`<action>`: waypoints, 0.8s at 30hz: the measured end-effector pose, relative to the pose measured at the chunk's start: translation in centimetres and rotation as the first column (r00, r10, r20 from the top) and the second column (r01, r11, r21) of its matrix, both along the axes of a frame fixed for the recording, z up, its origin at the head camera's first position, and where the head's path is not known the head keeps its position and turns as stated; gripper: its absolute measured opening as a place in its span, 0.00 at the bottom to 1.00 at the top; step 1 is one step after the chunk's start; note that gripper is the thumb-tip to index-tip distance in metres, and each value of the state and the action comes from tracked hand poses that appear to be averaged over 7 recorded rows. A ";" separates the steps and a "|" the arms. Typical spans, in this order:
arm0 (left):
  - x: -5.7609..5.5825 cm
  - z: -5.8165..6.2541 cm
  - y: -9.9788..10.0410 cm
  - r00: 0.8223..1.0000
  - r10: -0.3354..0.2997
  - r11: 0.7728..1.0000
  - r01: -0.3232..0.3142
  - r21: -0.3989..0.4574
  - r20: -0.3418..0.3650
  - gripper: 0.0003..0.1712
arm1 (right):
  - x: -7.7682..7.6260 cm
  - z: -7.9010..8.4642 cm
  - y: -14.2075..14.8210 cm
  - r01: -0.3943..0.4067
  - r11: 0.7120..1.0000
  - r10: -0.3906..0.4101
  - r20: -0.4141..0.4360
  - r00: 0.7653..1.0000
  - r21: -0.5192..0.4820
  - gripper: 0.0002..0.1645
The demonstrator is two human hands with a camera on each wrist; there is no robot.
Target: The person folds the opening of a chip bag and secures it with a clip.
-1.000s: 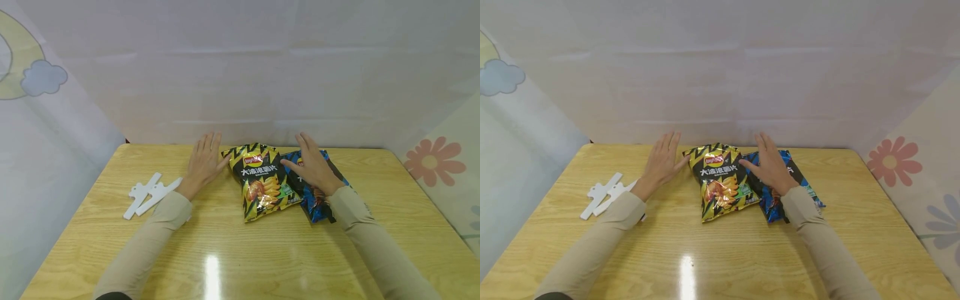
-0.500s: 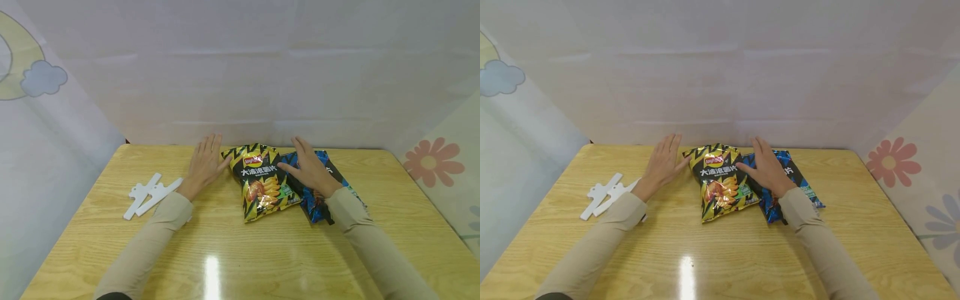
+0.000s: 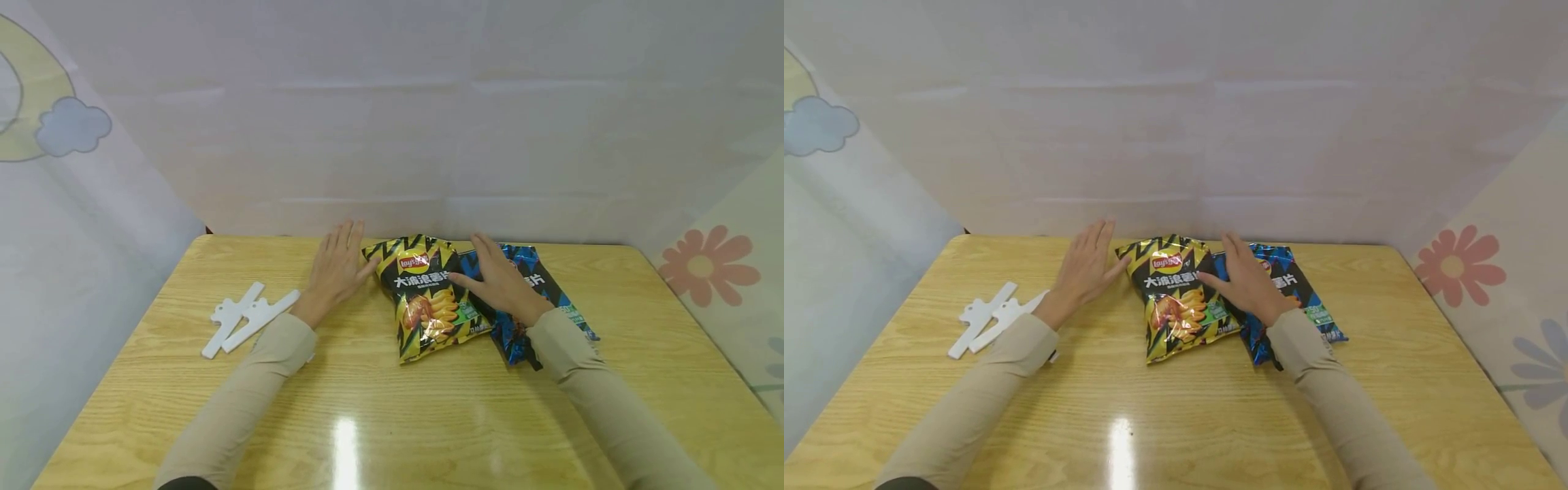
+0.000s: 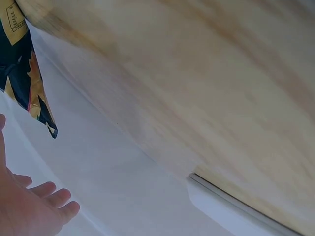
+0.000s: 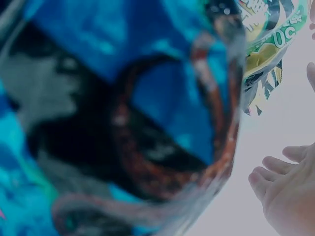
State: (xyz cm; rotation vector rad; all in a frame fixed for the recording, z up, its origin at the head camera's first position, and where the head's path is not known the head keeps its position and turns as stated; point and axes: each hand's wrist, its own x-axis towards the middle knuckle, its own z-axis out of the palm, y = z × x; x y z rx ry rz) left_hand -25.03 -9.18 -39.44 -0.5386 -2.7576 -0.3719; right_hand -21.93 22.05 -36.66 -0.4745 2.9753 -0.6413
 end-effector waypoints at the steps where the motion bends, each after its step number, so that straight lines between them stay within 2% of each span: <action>1: 0.0 0.0 0.0 1.000 0.000 1.000 0.000 0.001 0.003 0.44 | 0.0 0.0 0.0 -0.001 1.000 0.001 0.009 1.000 -0.002 0.61; 5: 0.0 0.1 0.1 0.999 -0.004 1.000 0.004 -0.004 0.032 0.45 | 0.0 0.1 0.0 -0.028 1.000 0.029 0.033 0.999 -0.013 0.60; 13: 0.1 0.2 0.1 0.994 -0.022 0.998 0.027 -0.050 0.107 0.46 | 0.1 -0.3 0.0 -0.087 0.996 0.087 0.018 0.996 -0.031 0.59; 24: 0.1 0.1 0.1 0.992 -0.058 0.996 0.066 -0.068 0.108 0.46 | 0.3 -0.2 0.1 -0.063 0.998 0.065 0.112 0.992 -0.018 0.61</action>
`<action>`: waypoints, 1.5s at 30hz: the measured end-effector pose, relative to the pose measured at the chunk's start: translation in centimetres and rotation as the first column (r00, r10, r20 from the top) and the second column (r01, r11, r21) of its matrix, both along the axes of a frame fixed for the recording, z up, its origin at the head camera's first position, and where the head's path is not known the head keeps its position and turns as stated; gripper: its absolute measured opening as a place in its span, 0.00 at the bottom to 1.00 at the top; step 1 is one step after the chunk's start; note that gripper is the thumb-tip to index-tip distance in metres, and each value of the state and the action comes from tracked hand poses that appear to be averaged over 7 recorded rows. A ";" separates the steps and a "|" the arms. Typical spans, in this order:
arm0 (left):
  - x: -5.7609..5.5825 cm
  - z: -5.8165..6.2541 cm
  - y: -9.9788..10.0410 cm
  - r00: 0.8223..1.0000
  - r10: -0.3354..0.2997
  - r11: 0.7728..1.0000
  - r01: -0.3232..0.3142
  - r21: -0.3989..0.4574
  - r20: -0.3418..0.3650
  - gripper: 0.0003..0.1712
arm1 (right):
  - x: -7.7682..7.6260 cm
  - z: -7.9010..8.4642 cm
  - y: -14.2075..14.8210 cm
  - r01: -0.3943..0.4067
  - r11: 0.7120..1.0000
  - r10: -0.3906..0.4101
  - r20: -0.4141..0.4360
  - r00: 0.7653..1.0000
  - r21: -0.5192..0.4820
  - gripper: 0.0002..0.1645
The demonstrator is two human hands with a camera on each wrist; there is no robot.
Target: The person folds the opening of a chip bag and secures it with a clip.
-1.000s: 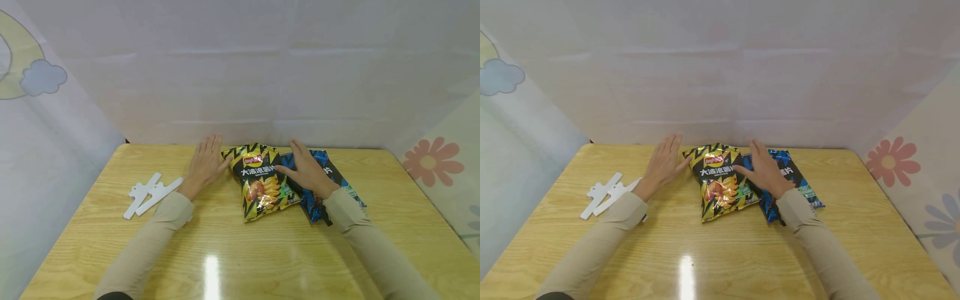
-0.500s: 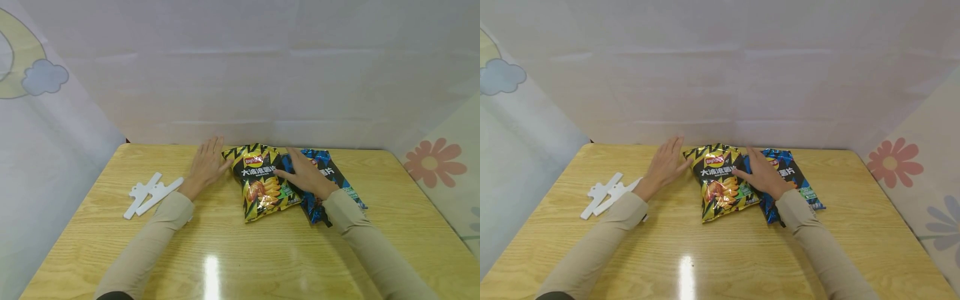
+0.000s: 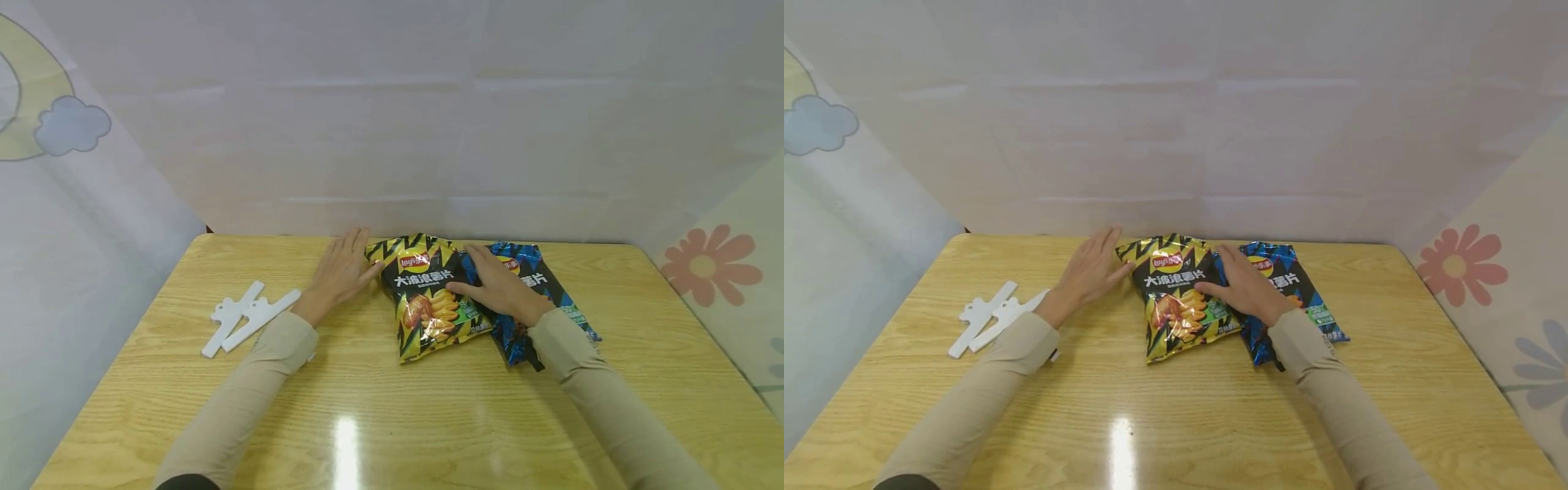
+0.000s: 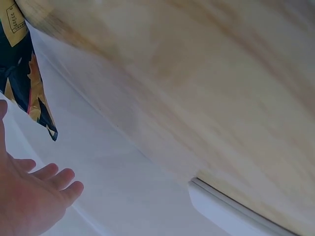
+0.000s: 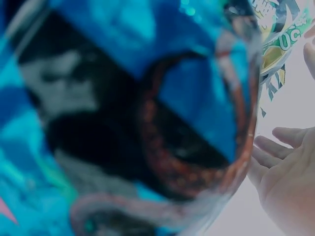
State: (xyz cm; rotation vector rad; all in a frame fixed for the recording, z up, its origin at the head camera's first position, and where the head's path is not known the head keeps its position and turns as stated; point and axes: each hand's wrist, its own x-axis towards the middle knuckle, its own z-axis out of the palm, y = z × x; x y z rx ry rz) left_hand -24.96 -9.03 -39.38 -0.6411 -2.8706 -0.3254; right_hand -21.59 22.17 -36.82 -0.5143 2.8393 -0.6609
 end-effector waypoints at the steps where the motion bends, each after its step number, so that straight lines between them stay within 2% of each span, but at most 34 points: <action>1: 0.0 0.0 0.0 1.000 -0.002 1.000 0.002 0.001 0.001 0.45 | 0.0 0.0 0.0 0.002 1.000 -0.002 0.011 1.000 -0.007 0.61; 6: 0.0 0.1 -0.1 0.998 -0.022 0.999 0.020 0.035 0.060 0.45 | 0.1 0.1 0.2 -0.002 0.999 0.004 0.046 0.999 -0.040 0.61; 14: 0.0 0.2 -0.3 0.988 -0.047 0.997 0.037 0.072 0.149 0.45 | 0.1 0.0 0.1 -0.008 1.000 0.009 0.064 0.998 -0.016 0.60; 25: 0.1 0.2 -0.4 0.961 -0.075 0.994 0.049 0.103 0.268 0.43 | 0.3 -0.1 0.0 -0.032 0.999 0.034 0.082 0.996 -0.022 0.55; 34: 0.4 0.2 -0.3 0.950 -0.084 0.990 0.044 0.135 0.300 0.41 | 0.5 -0.3 0.0 -0.024 1.000 0.025 0.097 0.995 -0.014 0.56; 45: 0.5 0.3 -0.2 0.956 -0.089 0.985 0.044 0.165 0.280 0.40 | 0.5 -0.3 0.0 -0.015 1.000 0.017 0.094 0.995 -0.024 0.57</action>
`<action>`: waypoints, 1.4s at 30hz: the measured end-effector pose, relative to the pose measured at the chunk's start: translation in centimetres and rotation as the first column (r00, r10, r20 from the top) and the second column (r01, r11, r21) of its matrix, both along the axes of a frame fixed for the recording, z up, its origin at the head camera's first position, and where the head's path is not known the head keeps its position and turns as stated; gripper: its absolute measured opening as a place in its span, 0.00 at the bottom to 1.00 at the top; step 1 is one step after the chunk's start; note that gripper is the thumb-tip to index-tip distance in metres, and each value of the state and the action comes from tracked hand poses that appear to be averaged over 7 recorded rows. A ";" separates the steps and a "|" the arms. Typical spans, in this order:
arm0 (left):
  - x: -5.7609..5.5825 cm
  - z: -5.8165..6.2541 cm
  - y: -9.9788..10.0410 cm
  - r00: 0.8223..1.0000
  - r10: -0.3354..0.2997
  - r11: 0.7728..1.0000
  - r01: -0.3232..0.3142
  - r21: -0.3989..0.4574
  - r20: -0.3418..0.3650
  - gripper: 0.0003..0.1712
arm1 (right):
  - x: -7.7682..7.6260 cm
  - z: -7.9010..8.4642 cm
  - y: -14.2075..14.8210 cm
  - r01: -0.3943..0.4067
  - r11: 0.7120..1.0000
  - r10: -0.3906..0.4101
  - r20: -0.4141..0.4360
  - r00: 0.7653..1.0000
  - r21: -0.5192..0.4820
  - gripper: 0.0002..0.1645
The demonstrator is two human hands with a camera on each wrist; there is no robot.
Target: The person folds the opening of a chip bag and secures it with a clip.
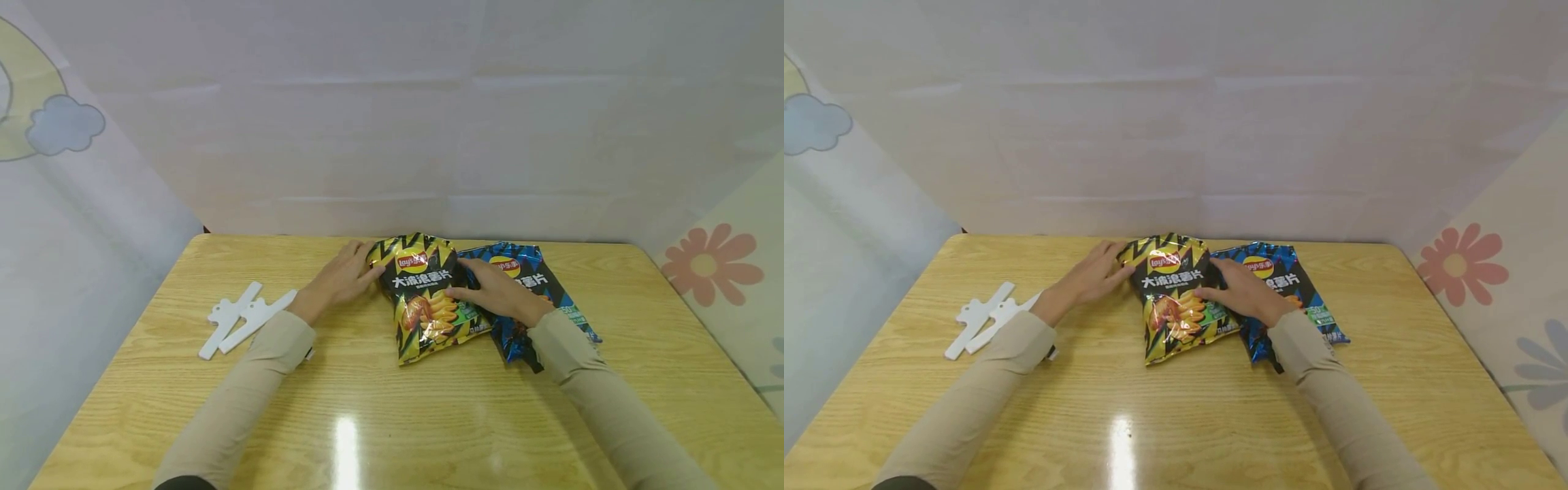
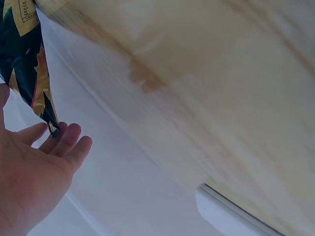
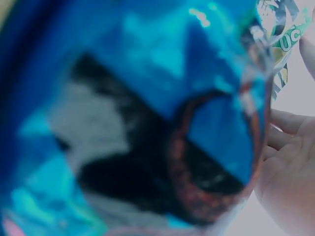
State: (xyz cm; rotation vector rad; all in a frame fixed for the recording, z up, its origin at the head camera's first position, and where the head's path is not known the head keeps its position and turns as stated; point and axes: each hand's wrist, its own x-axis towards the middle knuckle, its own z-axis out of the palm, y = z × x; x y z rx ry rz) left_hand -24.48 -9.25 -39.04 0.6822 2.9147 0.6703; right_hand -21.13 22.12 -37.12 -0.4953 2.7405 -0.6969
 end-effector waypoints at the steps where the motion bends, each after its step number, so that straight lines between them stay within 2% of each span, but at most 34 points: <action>1: 0.0 0.0 0.0 1.000 0.002 1.000 -0.002 0.001 0.001 0.40 | 0.0 0.0 0.0 0.002 1.000 -0.002 0.001 1.000 -0.003 0.57; 13: 0.3 0.5 0.2 1.000 -0.010 1.000 0.011 0.006 -0.010 0.41 | 0.3 0.3 -0.2 0.028 0.999 -0.028 0.012 1.000 -0.030 0.61; 22: 0.5 1.0 0.1 1.000 -0.001 1.000 0.001 -0.002 -0.013 0.41 | 0.4 0.4 -0.4 0.033 0.999 -0.033 -0.006 0.999 0.000 0.63; 28: 0.8 1.2 0.0 1.000 -0.004 1.000 0.003 -0.009 -0.029 0.42 | 0.6 0.5 -0.7 0.030 0.999 -0.030 0.015 0.999 0.014 0.65; 36: 1.3 1.7 -0.2 0.999 -0.005 1.000 0.004 -0.019 -0.046 0.42 | 1.0 1.0 -1.0 0.047 0.999 -0.046 0.050 0.998 -0.019 0.65; 42: 1.5 2.1 -0.3 0.998 -0.015 1.000 0.013 -0.023 -0.061 0.42 | 1.2 1.2 -1.3 0.058 0.998 -0.056 0.044 0.997 -0.026 0.63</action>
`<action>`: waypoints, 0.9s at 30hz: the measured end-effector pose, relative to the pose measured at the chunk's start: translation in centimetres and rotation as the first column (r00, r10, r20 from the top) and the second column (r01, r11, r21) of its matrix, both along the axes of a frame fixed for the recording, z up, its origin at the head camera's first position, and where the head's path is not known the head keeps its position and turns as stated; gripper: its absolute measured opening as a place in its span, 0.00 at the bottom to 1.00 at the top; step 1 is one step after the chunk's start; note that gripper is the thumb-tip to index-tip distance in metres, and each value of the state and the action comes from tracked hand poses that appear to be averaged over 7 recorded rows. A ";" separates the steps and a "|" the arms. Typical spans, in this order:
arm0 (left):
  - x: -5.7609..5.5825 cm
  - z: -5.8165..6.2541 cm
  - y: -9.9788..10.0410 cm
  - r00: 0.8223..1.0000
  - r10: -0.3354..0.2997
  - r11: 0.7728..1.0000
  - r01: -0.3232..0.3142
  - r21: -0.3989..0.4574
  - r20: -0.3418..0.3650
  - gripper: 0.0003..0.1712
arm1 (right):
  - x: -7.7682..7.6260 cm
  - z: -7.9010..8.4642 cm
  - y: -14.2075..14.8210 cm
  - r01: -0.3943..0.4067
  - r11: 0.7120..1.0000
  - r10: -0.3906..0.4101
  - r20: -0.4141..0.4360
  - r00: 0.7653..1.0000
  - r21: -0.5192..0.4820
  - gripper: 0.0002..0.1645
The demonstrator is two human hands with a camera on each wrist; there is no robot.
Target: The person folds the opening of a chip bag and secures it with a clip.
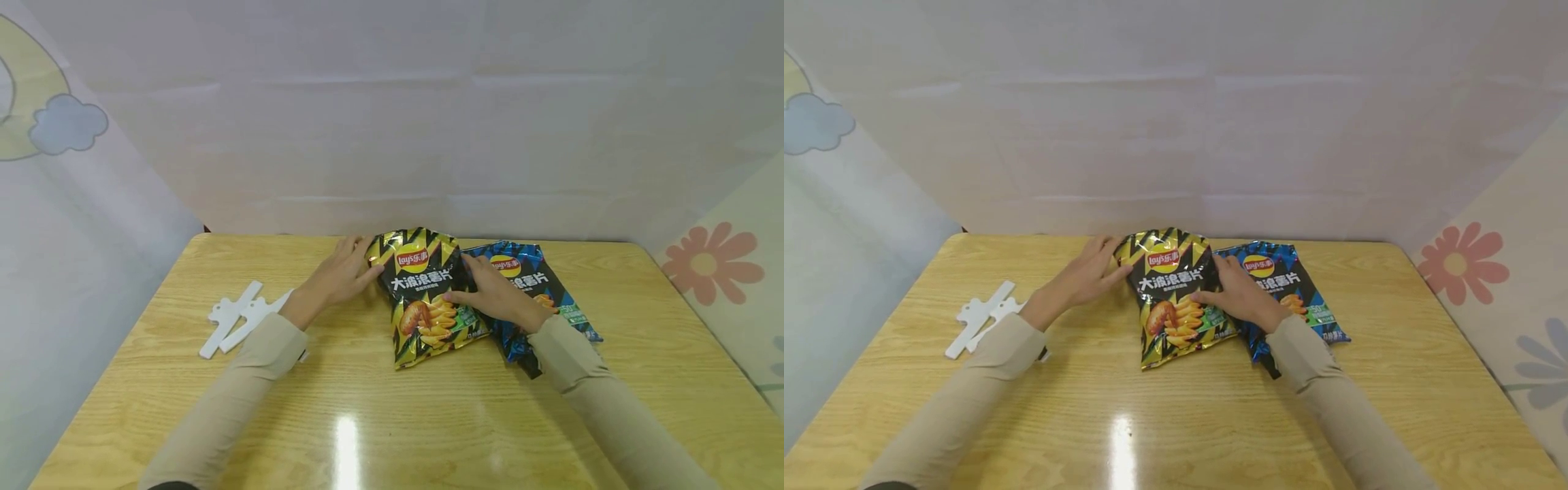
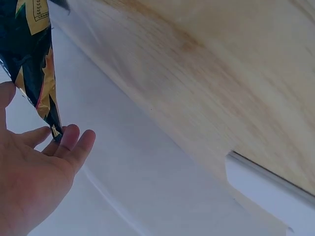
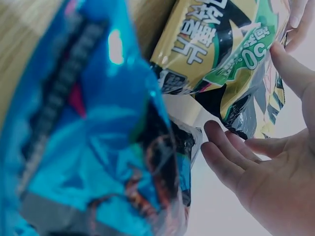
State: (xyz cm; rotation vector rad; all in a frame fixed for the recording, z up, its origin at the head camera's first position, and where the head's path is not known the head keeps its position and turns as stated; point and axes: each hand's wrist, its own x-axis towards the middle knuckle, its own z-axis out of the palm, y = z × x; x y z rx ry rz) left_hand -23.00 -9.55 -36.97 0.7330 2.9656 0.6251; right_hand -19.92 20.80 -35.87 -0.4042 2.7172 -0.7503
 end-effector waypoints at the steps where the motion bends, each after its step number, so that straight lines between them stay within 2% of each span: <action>1: 0.0 0.1 0.0 1.000 -0.002 1.000 0.002 -0.001 -0.005 0.42 | 0.0 0.0 0.0 -0.001 1.000 0.001 -0.005 1.000 -0.004 0.62; 12: 0.3 0.6 0.1 0.999 -0.017 1.000 0.017 0.000 -0.038 0.41 | 0.6 0.8 -0.3 -0.007 0.999 0.007 -0.007 1.000 -0.042 0.62; 27: 1.2 1.0 0.0 0.996 -0.042 0.999 0.043 0.011 -0.083 0.43 | 1.7 0.7 0.1 -0.011 0.994 0.009 -0.011 1.000 -0.113 0.63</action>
